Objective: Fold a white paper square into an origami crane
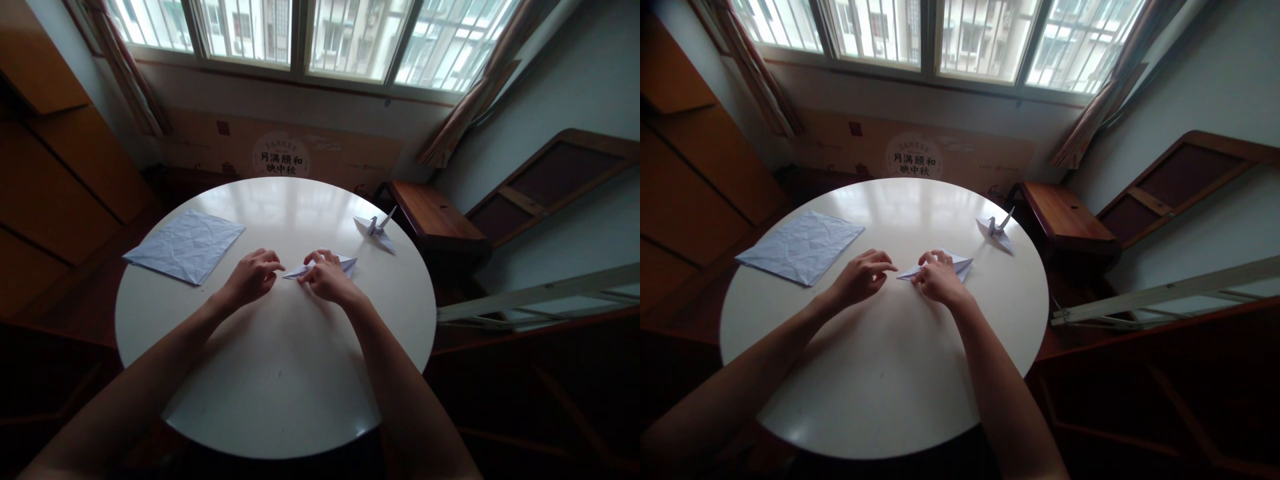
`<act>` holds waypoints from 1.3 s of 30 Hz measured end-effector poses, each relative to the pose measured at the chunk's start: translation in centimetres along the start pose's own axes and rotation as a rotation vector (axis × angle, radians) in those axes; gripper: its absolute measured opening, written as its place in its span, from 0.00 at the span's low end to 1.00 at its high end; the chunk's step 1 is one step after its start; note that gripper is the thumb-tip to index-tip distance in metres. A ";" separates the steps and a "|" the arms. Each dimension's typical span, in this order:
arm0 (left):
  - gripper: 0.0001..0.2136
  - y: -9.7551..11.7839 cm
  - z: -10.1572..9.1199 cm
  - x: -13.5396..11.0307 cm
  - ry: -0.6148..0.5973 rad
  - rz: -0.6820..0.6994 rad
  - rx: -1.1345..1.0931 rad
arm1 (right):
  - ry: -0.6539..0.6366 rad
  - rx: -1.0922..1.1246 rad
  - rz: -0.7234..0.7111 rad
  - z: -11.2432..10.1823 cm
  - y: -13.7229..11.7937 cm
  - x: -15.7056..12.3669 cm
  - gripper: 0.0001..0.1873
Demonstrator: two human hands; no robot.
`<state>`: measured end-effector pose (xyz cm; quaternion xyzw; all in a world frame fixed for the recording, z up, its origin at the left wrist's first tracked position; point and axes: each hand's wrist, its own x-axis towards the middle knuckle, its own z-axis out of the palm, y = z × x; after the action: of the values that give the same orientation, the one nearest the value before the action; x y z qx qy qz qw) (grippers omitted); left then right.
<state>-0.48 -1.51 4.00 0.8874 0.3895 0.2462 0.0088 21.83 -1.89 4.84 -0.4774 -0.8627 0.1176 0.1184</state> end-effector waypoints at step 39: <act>0.09 0.0 0.8 -0.3 -0.137 -0.068 0.041 | -0.004 -0.058 0.155 -0.7 -1.2 0.0 0.11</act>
<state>-0.29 -1.54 3.18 0.8884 0.4230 0.1766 0.0258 21.10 -2.49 5.86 -0.5456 -0.8265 0.1025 0.0935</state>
